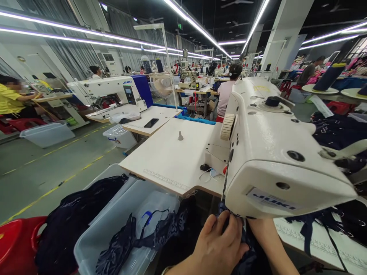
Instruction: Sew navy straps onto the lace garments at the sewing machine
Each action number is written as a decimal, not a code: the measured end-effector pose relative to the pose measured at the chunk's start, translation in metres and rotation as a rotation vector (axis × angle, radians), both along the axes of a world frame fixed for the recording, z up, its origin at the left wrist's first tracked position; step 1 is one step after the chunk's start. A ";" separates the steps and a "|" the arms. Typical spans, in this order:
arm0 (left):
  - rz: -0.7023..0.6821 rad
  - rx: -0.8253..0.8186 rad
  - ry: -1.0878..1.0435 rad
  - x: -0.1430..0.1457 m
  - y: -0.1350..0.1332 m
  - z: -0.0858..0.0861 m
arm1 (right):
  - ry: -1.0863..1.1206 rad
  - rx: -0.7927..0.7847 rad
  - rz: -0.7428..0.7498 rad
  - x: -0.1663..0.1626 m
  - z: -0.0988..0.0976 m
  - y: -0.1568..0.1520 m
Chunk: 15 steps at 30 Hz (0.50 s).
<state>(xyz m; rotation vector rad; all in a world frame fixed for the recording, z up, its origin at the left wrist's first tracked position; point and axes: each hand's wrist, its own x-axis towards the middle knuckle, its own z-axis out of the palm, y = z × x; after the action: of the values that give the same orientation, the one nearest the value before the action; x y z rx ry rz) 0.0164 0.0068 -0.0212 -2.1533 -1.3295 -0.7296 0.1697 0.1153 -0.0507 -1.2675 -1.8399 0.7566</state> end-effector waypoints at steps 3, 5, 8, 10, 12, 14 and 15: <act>0.016 0.097 -0.086 0.001 0.005 -0.006 | 0.004 0.005 -0.027 -0.003 0.004 -0.004; 0.022 0.101 -0.144 0.002 0.009 -0.009 | 0.008 0.009 -0.064 -0.005 0.008 -0.010; 0.030 0.085 -0.182 0.003 0.011 -0.010 | 0.050 0.004 -0.150 -0.003 0.013 -0.026; 0.035 0.094 -0.182 0.002 0.012 -0.010 | 0.112 -0.043 -0.168 0.000 0.015 -0.040; 0.035 0.099 -0.171 0.002 0.012 -0.009 | 0.162 -0.127 -0.089 0.005 0.015 -0.056; 0.030 0.094 -0.142 0.002 0.012 -0.011 | 0.173 -0.209 0.026 0.010 0.013 -0.070; 0.023 0.089 -0.119 0.002 0.012 -0.012 | 0.170 -0.242 0.069 0.013 0.011 -0.076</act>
<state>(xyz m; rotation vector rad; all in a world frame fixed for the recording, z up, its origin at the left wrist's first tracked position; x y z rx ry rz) 0.0183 0.0188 -0.0329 -2.0496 -1.3522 -0.9026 0.1824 0.0389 -0.0396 -1.2499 -1.6995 1.1174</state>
